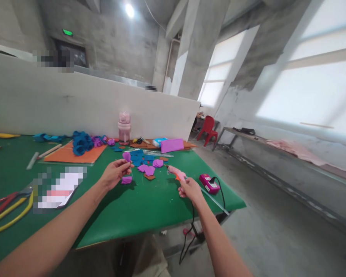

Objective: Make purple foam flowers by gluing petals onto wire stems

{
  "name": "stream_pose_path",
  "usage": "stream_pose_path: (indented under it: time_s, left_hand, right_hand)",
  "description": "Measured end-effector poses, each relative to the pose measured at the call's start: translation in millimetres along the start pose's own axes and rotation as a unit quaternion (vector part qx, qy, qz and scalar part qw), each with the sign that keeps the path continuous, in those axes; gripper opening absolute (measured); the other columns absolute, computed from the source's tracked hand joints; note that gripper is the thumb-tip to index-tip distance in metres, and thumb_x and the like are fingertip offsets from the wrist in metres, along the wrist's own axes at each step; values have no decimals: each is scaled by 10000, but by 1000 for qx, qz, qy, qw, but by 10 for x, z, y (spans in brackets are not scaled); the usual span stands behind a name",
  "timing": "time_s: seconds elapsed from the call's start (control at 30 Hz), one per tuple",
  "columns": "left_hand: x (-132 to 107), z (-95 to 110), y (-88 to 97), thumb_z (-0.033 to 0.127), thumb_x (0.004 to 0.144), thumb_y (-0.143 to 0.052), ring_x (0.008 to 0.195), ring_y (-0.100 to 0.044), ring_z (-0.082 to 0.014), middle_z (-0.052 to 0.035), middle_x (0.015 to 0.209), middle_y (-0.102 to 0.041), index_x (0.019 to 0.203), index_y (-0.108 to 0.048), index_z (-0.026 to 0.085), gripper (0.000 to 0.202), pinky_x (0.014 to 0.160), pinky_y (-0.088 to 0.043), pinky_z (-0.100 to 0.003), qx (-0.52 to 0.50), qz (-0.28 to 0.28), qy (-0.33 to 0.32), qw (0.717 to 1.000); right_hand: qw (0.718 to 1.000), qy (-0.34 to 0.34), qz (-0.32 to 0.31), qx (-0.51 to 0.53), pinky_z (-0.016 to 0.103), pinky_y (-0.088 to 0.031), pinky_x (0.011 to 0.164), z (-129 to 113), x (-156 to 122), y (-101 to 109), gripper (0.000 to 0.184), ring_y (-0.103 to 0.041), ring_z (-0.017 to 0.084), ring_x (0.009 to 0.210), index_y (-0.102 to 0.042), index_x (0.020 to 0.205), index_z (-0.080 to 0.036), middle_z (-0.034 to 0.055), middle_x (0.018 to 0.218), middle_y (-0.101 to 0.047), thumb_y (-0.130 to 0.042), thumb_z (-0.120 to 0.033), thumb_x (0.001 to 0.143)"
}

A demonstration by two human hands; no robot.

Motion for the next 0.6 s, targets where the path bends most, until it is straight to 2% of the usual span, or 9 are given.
stream_pose_path:
  time_s: [0.03, 0.1, 0.17, 0.23, 0.3, 0.37, 0.5, 0.6]
  left_hand:
    - [-3, 7, -16, 300, 569, -761, 529, -564, -89, -42, 708, -660, 722, -589, 118, 294, 532, -448, -235, -6, -6, -5, 1000]
    - [-15, 15, -56, 304, 576, -757, 533, -564, -88, -44, 718, -662, 716, -593, 119, 284, 536, -447, -232, -14, -21, -12, 1000]
    - [-29, 12, -89, 300, 584, -754, 530, -561, -88, -49, 724, -663, 712, -599, 119, 271, 533, -443, -231, -16, -32, -12, 999]
    - [-40, 2, -108, 294, 594, -750, 531, -560, -91, -53, 721, -662, 719, -606, 117, 260, 528, -438, -232, -16, -39, -7, 999]
    - [-44, -5, -110, 287, 603, -747, 534, -560, -91, -53, 718, -662, 730, -612, 115, 253, 532, -437, -232, -21, -42, -5, 999]
    - [-43, -6, -102, 282, 616, -740, 543, -563, -88, -52, 726, -664, 735, -612, 116, 241, 546, -440, -228, -29, -46, -6, 998]
    - [-41, -10, -87, 275, 639, -727, 552, -565, -81, -46, 739, -666, 722, -604, 121, 214, 557, -446, -221, -42, -49, -4, 998]
    - [-49, -20, -100, 265, 640, -726, 554, -563, -82, -43, 732, -661, 712, -601, 122, 203, 542, -443, -217, -47, -55, 5, 997]
  right_hand:
    - [993, 5, -5, 116, 261, -495, 519, -48, -59, -7, 250, -599, 137, 531, -521, 745, -179, 52, 657, -638, -543, -429, 758]
    - [953, 6, -57, 297, 249, -521, 564, -185, -183, -90, 241, -603, 123, 565, -546, 786, -180, 34, 693, -631, -648, -378, 693]
    - [908, -19, -132, 397, 233, -525, 562, -354, -313, -242, 238, -574, 102, 526, -565, 741, -171, 15, 628, -589, -641, -394, 707]
    - [880, -37, -172, 442, 228, -516, 528, -529, -424, -377, 300, -534, 87, 477, -573, 745, -167, 3, 588, -556, -565, -466, 760]
    - [884, -8, -163, 438, 229, -497, 497, -710, -496, -448, 307, -520, 90, 464, -564, 828, -175, -8, 584, -563, -538, -477, 781]
    - [909, 65, -134, 390, 213, -453, 462, -902, -556, -468, 318, -501, 95, 445, -537, 924, -186, -36, 523, -541, -525, -476, 795]
    - [949, 184, -72, 245, 190, -370, 419, -1174, -672, -475, 327, -434, 90, 390, -507, 963, -190, -80, 421, -450, -444, -486, 841]
    - [960, 237, -47, 139, 199, -378, 435, -1288, -732, -492, 314, -457, 99, 401, -513, 985, -186, -65, 449, -478, -408, -456, 863]
Point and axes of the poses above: each hand's wrist, its own x-axis towards the middle knuckle, its own y-axis out of the back of the hand, z = x × y, the point moved 7 cm from there along x, towards the middle knuckle
